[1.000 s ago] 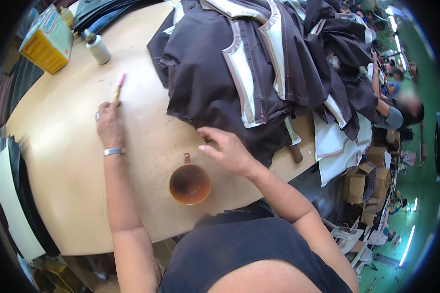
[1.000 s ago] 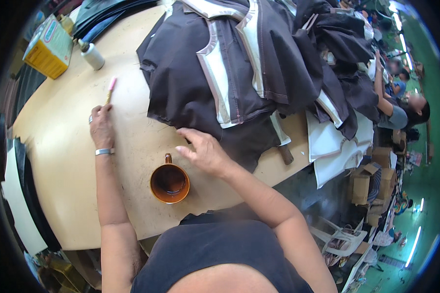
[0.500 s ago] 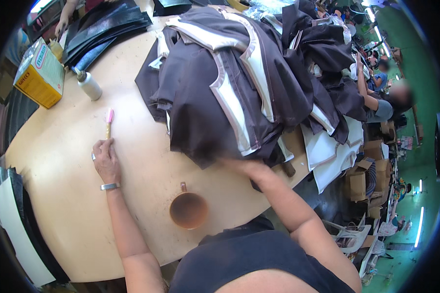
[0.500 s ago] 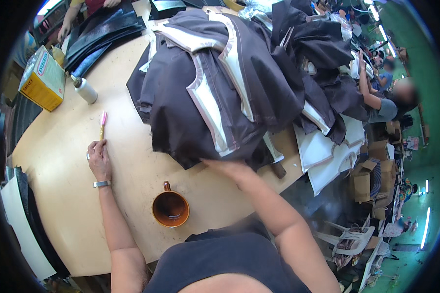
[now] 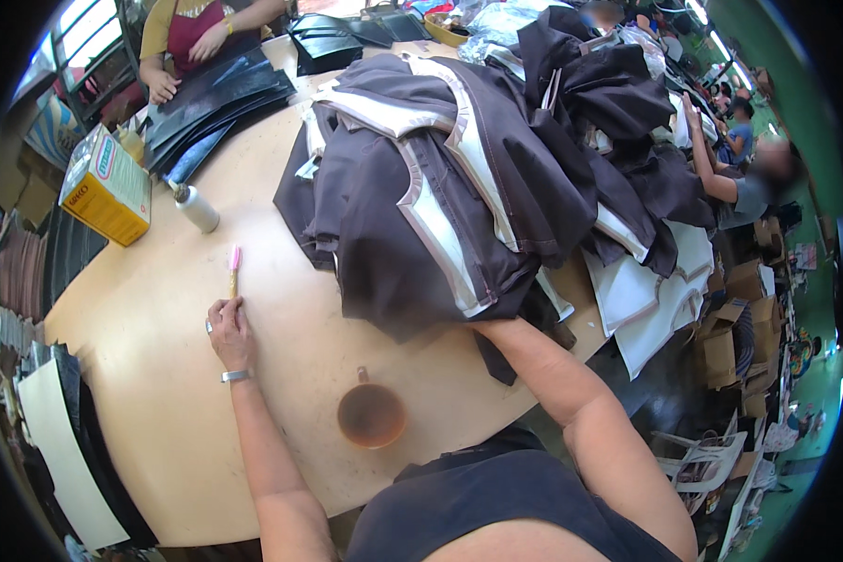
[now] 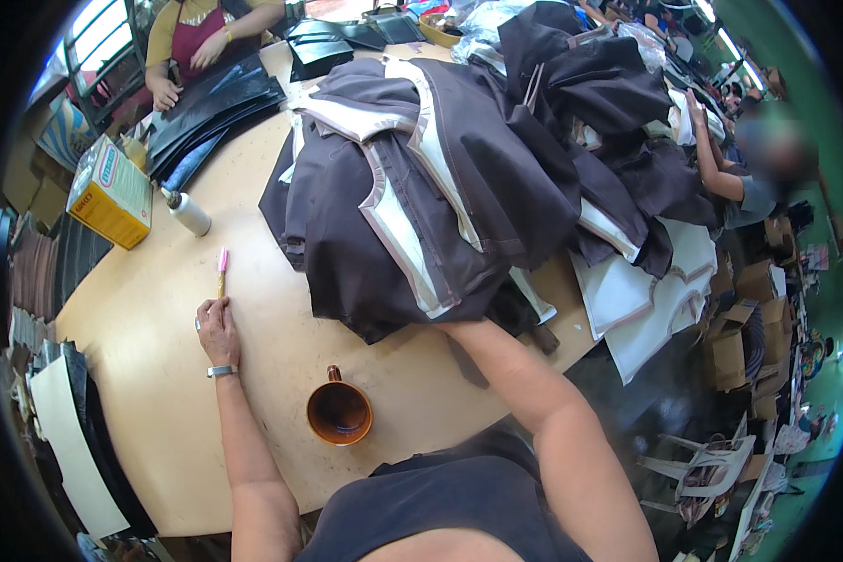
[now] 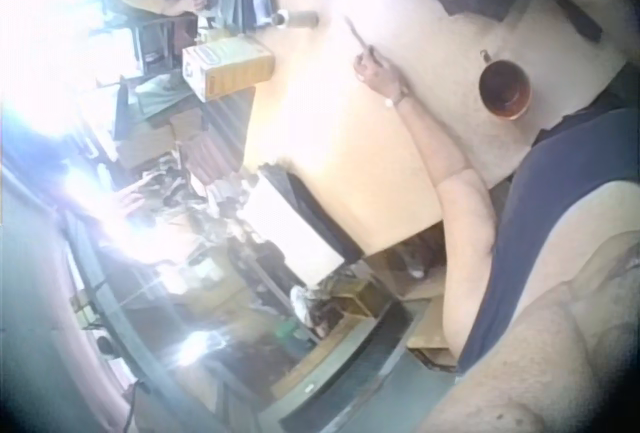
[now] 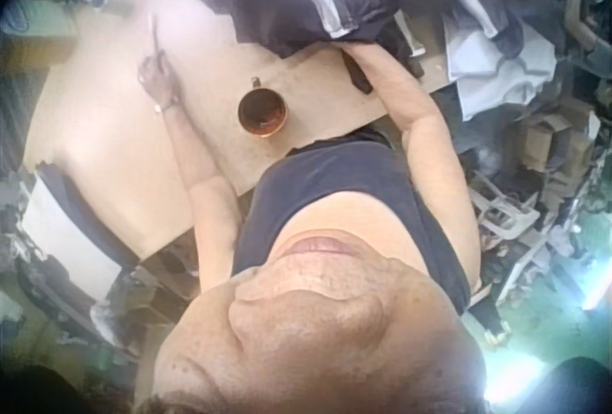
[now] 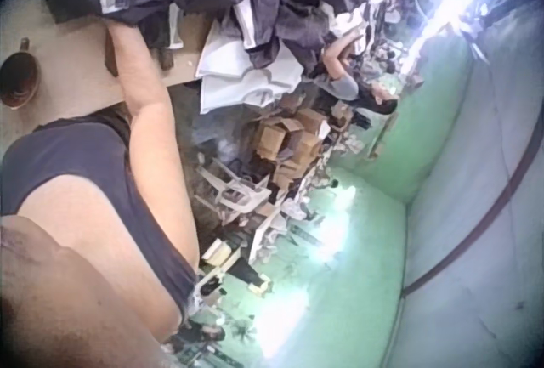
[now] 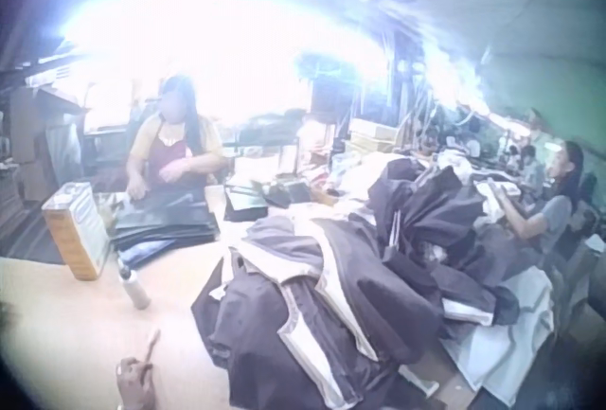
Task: The person handles dark fabric pieces and white paper patterns on a worktable, aligning and folding the fabric. They pour a liquid from a metal can into a cup and continue arranging the fabric and patterns.
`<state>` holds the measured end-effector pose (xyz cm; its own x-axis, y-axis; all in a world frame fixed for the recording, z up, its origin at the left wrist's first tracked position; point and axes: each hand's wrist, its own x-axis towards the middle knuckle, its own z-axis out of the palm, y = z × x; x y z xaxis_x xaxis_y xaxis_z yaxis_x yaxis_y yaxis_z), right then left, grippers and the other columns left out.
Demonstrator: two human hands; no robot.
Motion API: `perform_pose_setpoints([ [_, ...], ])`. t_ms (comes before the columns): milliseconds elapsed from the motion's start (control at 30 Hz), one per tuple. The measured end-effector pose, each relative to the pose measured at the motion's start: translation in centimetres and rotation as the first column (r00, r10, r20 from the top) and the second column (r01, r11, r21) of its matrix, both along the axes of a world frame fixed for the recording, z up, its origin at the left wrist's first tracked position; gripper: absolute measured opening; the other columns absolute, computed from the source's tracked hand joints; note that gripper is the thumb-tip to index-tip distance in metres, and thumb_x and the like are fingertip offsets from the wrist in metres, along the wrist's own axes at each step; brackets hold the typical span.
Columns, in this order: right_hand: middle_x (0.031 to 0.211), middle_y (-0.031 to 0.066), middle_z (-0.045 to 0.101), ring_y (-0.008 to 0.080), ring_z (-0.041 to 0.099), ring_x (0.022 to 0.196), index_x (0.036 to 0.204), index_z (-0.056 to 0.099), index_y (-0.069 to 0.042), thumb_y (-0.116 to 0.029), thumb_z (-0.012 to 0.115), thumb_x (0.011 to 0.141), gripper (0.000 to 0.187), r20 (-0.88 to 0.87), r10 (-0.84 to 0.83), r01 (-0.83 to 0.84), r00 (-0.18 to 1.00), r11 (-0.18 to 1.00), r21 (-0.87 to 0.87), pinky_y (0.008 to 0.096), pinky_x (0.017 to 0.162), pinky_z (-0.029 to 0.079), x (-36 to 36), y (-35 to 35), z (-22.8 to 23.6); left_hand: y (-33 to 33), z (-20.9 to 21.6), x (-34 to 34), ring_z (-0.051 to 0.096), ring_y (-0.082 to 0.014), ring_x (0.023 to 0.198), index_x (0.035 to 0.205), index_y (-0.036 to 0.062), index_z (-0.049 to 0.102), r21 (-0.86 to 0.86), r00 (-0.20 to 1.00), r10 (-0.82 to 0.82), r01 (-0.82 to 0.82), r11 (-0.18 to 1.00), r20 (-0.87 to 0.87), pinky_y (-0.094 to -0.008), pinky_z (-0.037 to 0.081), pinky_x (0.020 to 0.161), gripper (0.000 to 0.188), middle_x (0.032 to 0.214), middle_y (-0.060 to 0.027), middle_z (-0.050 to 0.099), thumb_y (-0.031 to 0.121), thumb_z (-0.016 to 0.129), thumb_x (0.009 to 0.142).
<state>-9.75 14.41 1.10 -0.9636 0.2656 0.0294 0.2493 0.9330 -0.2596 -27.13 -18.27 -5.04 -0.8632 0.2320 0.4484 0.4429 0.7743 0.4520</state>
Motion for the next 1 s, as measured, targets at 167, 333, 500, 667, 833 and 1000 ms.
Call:
perform_pose_setpoints([
  [167, 0.122, 0.0178, 0.046, 0.0346, 0.041, 0.116, 0.124, 0.042, -0.005, -0.03, 0.052, 0.082, 0.051, 0.001, -0.004, 0.004, 1.0, 1.0, -0.014, 0.0421, 0.098, 0.031, 0.3, 1.7, 0.6, 0.0, 0.2, 0.4, 0.052, -0.027, 0.091, 0.095, 0.0093, 0.063, 0.024, 1.0, -0.002, 0.001, 1.0, 0.014, -0.0372, 0.044, 0.078, 0.017, 0.099, -0.0095, 0.054, 0.006, 0.055, 0.08],
  [333, 0.119, 0.0178, 0.048, 0.0349, 0.042, 0.114, 0.122, 0.044, -0.005, -0.027, 0.052, 0.081, 0.048, 0.021, -0.034, 0.034, 0.999, 0.999, -0.01, 0.0423, 0.096, 0.033, 1.2, 4.1, 1.1, 1.0, -1.3, -0.7, 0.052, -0.0281, 0.092, 0.094, 0.0066, 0.062, -0.031, 0.995, -0.084, 0.082, 0.996, -0.046, -0.037, 0.042, 0.08, 0.015, 0.098, -0.0117, 0.054, 0.008, 0.055, 0.082],
  [500, 0.116, 0.0177, 0.05, 0.0352, 0.044, 0.112, 0.12, 0.046, -0.005, -0.025, 0.052, 0.081, 0.045, -0.046, 0.047, -0.052, 0.998, 0.991, -0.121, 0.0425, 0.095, 0.035, 3.6, 3.8, 1.1, 0.3, 0.0, -0.1, 0.051, -0.0284, 0.092, 0.096, 0.0055, 0.061, -0.029, 0.998, -0.052, 0.051, 0.998, -0.025, -0.0365, 0.041, 0.081, 0.015, 0.098, -0.0115, 0.052, 0.008, 0.053, 0.083],
  [667, 0.109, 0.0163, 0.055, 0.0328, 0.048, 0.107, 0.113, 0.052, -0.004, -0.019, 0.053, 0.08, 0.036, 0.354, 0.073, -0.033, 0.933, 0.993, -0.117, 0.0416, 0.09, 0.039, 10.8, 3.6, 6.5, 0.2, 0.2, 0.1, 0.05, -0.0279, 0.094, 0.099, 0.006, 0.06, -0.031, 0.998, -0.028, 0.03, 0.999, 0.048, -0.0371, 0.04, 0.083, 0.017, 0.1, -0.011, 0.052, 0.01, 0.051, 0.085],
  [833, 0.093, 0.0145, 0.062, 0.0279, 0.058, 0.09, 0.095, 0.059, -0.001, -0.011, 0.055, 0.076, 0.022, -0.167, -0.003, -0.034, 0.986, 0.975, -0.218, 0.037, 0.079, 0.047, 17.7, 6.3, 8.1, 0.3, 0.1, 0.0, 0.049, -0.0271, 0.102, 0.107, 0.0058, 0.057, -0.07, 1.0, -0.001, 0.003, 0.998, 0.028, -0.0369, 0.042, 0.083, 0.023, 0.112, -0.0105, 0.051, 0.007, 0.048, 0.086],
  [1000, 0.086, 0.0143, 0.063, 0.0283, 0.062, 0.079, 0.094, 0.059, -0.001, -0.008, 0.057, 0.076, 0.02, -0.341, -0.177, 0.086, 0.923, 0.96, -0.268, 0.034, 0.071, 0.049, 19.7, 11.9, 10.6, -2.9, -2.3, 0.3, 0.048, -0.0218, 0.103, 0.115, 0.0032, 0.052, 0.34, 0.997, 0.034, -0.053, 0.939, 0.062, -0.0331, 0.041, 0.085, 0.028, 0.12, -0.0098, 0.049, 0.009, 0.047, 0.088],
])
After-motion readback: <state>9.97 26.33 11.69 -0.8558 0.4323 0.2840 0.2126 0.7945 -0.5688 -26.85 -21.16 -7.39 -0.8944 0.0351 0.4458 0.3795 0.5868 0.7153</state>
